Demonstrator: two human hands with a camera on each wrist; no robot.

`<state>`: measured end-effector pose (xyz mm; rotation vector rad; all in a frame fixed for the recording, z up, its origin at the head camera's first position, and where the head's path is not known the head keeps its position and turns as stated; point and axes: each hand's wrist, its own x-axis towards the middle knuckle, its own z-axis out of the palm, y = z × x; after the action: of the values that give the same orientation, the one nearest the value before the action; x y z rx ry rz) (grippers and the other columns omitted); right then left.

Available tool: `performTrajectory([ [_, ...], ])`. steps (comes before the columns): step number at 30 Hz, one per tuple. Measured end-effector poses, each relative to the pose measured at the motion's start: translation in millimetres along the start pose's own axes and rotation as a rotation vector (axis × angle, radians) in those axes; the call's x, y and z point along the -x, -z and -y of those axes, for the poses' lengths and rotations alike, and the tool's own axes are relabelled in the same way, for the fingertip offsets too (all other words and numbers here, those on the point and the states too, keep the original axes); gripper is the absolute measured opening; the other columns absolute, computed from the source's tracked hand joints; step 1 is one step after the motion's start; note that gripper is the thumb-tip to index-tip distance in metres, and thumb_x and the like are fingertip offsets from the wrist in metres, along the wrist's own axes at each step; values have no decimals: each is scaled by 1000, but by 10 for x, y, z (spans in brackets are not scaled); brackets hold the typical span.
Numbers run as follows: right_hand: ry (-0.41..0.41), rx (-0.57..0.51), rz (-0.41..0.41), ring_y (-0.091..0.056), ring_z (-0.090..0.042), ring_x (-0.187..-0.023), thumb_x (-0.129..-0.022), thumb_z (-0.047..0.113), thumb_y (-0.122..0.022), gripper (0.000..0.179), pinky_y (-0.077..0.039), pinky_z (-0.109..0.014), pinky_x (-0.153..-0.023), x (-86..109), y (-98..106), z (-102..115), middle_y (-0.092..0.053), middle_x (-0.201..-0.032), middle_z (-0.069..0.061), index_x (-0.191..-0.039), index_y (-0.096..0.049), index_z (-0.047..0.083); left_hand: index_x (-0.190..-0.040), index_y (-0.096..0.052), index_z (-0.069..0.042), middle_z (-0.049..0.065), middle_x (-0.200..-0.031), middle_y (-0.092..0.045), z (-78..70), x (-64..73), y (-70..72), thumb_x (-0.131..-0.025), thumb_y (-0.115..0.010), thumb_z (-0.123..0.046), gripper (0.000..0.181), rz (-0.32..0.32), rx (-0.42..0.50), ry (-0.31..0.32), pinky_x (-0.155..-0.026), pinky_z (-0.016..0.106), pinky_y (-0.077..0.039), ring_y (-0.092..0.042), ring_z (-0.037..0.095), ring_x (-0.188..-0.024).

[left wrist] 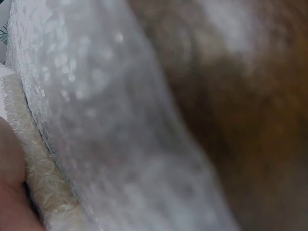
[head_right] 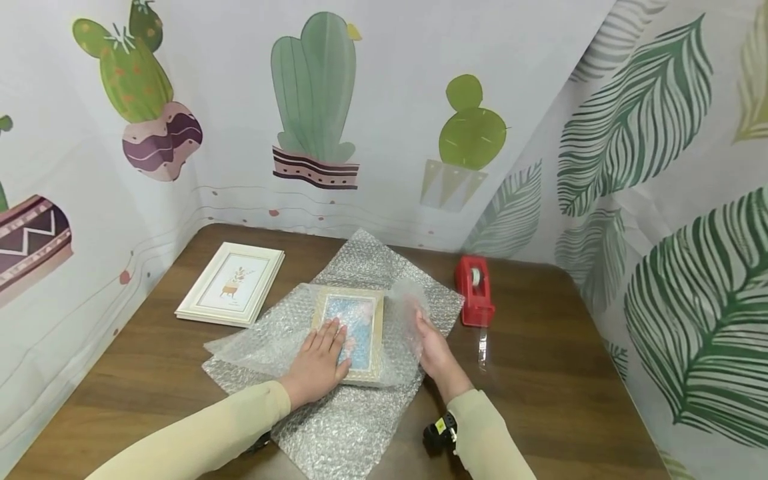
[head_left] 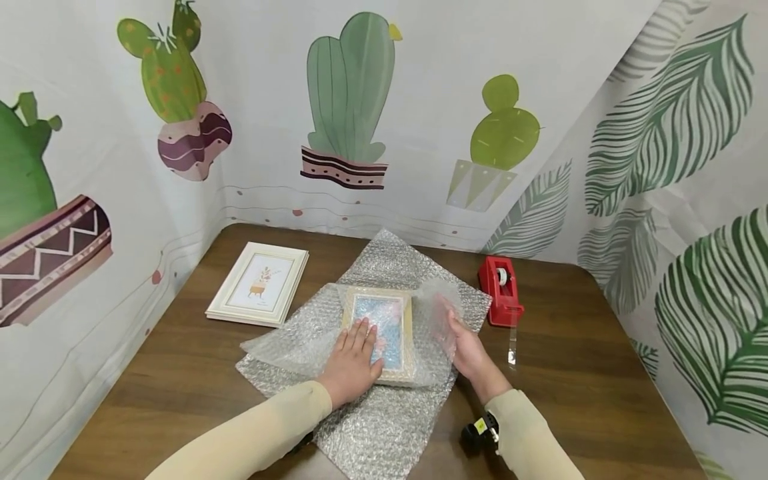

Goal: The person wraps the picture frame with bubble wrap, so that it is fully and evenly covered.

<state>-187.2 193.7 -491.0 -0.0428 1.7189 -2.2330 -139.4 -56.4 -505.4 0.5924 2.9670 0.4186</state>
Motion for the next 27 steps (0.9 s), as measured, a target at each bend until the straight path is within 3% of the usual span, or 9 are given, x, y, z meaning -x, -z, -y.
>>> performTrajectory([
  [3, -7, 141, -37, 5, -38, -161, -113, 28, -24, 61, 1, -57, -131, -25, -27, 35, 4, -174, -18, -163, -5, -2, -158, -33, 2, 24, -168, -27, -7, 3, -2, -108, -45, -36, 64, -7, 6, 0, -128, 54, -26, -25, 38, -158],
  [6, -8, 364, -59, 3, -46, -159, -112, 26, -29, 61, 1, -61, -130, -58, -137, 79, -2, -171, -28, -160, -13, -8, -157, -34, 2, 24, -167, -28, -9, 12, 0, -107, -46, -35, 63, -22, 7, -8, -127, 55, -27, -27, 39, -157],
  [8, -8, 451, -64, -2, -48, -158, -112, 26, -31, 61, -2, -61, -129, -81, -244, 82, -8, -169, -30, -158, -17, -11, -157, -35, 2, 24, -167, -29, -7, 15, -4, -107, -46, -34, 63, -31, 3, -15, -127, 55, -27, -28, 39, -157],
  [10, 0, 481, -44, -3, -48, -159, -112, 30, -29, 62, -3, -60, -130, -99, -355, 61, -10, -169, -30, -158, -21, -9, -157, -35, 2, 24, -167, -30, -2, 14, -17, -107, -46, -34, 63, -38, -4, -22, -126, 55, -28, -29, 39, -156],
  [16, -14, 373, -25, -2, -44, -160, -112, 40, -25, 66, 0, -59, -130, -158, -695, -41, -10, -171, -26, -162, -17, -3, -157, -35, 1, 23, -167, -30, 28, 1, -17, -107, -46, -35, 63, -32, 7, -38, -127, 55, -26, -28, 38, -157],
  [20, 13, 367, -22, 7, -41, -161, -112, 39, -24, 64, 4, -61, -129, -209, -887, -80, 1, -173, -20, -165, -11, 6, -157, -36, 0, 22, -167, -30, 58, -12, -14, -107, -45, -35, 62, -40, 0, -45, -128, 55, -25, -28, 38, -157],
  [24, 57, 449, -9, 15, -35, -161, -113, 31, -25, 58, 11, -63, -128, -268, -998, -138, 7, -175, -9, -166, -9, 16, -157, -37, -1, 21, -167, -31, 70, -28, -21, -107, -45, -36, 62, -43, -16, -51, -127, 55, -26, -29, 37, -157],
  [27, 96, 590, -10, 12, -36, -162, -113, 24, -26, 56, 14, -64, -126, -287, -1040, -176, -2, -175, -12, -165, -13, 9, -156, -39, -1, 21, -167, -31, 63, -33, -19, -107, -47, -36, 61, -33, -7, -55, -127, 55, -26, -29, 37, -157],
])
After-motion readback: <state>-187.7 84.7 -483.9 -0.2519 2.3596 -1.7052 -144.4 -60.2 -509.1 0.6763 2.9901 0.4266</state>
